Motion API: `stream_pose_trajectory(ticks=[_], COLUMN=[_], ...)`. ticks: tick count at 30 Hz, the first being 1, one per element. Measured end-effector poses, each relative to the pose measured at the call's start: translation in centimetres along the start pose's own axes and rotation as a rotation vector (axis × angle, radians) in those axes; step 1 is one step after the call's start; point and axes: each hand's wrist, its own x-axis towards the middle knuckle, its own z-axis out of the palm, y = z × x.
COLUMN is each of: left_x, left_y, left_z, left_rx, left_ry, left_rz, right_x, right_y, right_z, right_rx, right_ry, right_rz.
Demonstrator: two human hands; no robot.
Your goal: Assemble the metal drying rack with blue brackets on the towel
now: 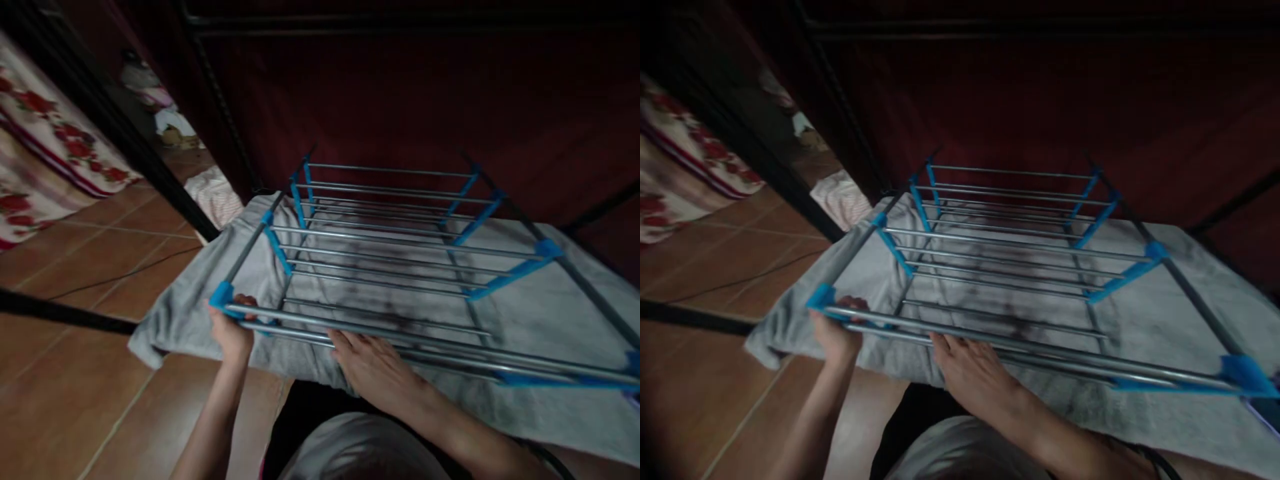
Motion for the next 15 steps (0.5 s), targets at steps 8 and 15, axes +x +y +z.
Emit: stream_pose_trajectory(ticks=[8, 15], left_x=[-1.4, -0.7], left_y=[1.7, 1.8], left_z=[-0.5, -1.2], left_rx=[0.040, 0.004], left_ry=[-0.250, -0.341], left_rz=[-0.002, -0.123], right_x=[8.6, 10.5], right_y=[-3.5, -3.9], right_z=[-0.4, 1.6], right_rx=[0.248, 0.513], right_ry=[-0.133, -0.300], right_rz=[-0.186, -0.100])
